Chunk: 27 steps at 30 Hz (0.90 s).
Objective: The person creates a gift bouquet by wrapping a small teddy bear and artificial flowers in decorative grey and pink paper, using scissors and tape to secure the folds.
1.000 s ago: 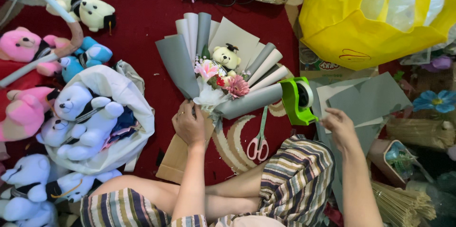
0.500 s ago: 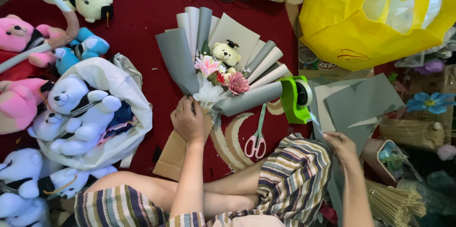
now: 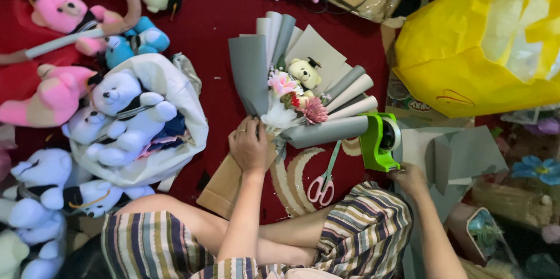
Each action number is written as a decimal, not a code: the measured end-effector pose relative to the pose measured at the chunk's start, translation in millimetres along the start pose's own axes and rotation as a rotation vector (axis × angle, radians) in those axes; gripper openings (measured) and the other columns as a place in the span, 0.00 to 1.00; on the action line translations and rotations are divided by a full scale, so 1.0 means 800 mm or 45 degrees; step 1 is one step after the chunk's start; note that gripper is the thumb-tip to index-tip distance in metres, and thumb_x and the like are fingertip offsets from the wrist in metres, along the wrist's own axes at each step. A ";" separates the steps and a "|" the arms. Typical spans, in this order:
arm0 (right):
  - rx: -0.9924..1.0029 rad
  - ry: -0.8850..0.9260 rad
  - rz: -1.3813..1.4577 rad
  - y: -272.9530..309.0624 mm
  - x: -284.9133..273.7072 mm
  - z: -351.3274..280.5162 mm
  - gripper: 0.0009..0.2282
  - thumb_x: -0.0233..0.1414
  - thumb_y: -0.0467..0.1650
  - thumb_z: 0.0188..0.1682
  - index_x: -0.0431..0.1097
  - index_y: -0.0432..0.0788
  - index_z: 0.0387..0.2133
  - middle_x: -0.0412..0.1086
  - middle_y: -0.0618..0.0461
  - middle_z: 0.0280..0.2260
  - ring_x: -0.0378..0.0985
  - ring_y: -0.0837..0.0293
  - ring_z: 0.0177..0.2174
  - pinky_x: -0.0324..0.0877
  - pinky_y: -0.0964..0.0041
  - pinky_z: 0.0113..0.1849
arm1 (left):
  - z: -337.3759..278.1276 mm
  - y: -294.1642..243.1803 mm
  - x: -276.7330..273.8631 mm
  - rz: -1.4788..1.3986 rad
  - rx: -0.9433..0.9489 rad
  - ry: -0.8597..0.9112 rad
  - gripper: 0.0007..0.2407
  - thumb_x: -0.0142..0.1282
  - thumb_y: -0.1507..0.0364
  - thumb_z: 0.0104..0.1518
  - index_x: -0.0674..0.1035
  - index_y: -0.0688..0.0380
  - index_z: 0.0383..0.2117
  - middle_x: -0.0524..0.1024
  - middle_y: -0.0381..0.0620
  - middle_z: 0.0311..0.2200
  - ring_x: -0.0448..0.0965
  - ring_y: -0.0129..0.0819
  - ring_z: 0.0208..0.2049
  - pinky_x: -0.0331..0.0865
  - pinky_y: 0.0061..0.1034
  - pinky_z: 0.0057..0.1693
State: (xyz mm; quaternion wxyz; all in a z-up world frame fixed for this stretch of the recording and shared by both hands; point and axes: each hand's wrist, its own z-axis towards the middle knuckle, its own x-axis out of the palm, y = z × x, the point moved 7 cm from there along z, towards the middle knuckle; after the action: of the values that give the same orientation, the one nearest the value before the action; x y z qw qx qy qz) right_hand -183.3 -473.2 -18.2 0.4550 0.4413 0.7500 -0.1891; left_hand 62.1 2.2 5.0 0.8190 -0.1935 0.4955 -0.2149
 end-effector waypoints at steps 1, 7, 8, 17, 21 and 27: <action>-0.007 0.003 -0.010 0.012 -0.006 -0.006 0.15 0.61 0.39 0.37 0.82 0.46 0.34 0.79 0.40 0.30 0.80 0.35 0.40 0.72 0.48 0.42 | 0.000 0.001 -0.001 0.004 -0.011 -0.002 0.04 0.61 0.65 0.57 0.79 0.44 0.32 0.80 0.33 0.37 0.81 0.26 0.40 0.67 0.24 0.46; -0.145 0.017 -0.543 0.068 -0.059 -0.053 0.13 0.56 0.32 0.41 0.82 0.39 0.36 0.80 0.36 0.30 0.84 0.36 0.37 0.77 0.47 0.35 | 0.011 -0.005 -0.017 -0.028 -0.014 -0.038 0.03 0.59 0.65 0.58 0.78 0.44 0.33 0.80 0.35 0.36 0.80 0.28 0.41 0.68 0.27 0.47; -0.050 0.081 -0.481 0.084 -0.076 -0.075 0.10 0.57 0.33 0.43 0.82 0.42 0.33 0.81 0.42 0.33 0.83 0.43 0.37 0.74 0.52 0.37 | 0.012 -0.009 -0.018 -0.043 -0.007 0.033 0.03 0.59 0.67 0.59 0.80 0.48 0.34 0.81 0.38 0.39 0.81 0.31 0.42 0.67 0.29 0.46; -0.318 0.329 0.668 0.321 -0.103 -0.224 0.06 0.58 0.28 0.47 0.76 0.36 0.35 0.70 0.47 0.18 0.62 0.59 0.19 0.55 0.69 0.24 | 0.016 -0.010 -0.020 -0.122 -0.092 0.141 0.06 0.56 0.67 0.62 0.81 0.54 0.34 0.82 0.44 0.41 0.81 0.35 0.43 0.67 0.31 0.45; -0.673 0.449 1.080 0.408 -0.043 -0.241 0.12 0.54 0.27 0.47 0.74 0.36 0.44 0.71 0.46 0.17 0.76 0.59 0.19 0.65 0.75 0.19 | 0.006 -0.003 -0.006 -0.138 -0.099 -0.015 0.07 0.56 0.62 0.60 0.78 0.47 0.34 0.79 0.38 0.34 0.80 0.33 0.40 0.69 0.29 0.47; -0.986 0.629 0.946 0.528 0.032 -0.267 0.19 0.54 0.21 0.44 0.72 0.38 0.51 0.66 0.48 0.16 0.73 0.58 0.16 0.70 0.69 0.22 | 0.011 -0.005 -0.018 -0.174 -0.076 -0.047 0.06 0.57 0.65 0.59 0.77 0.50 0.34 0.77 0.42 0.29 0.80 0.37 0.37 0.70 0.31 0.46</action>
State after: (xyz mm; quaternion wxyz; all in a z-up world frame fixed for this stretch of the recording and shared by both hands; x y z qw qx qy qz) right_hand 54.0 -86.3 119.8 0.4306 0.5072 0.6434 0.3787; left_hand 63.0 7.5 21.6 0.8054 -0.2552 0.4720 -0.2520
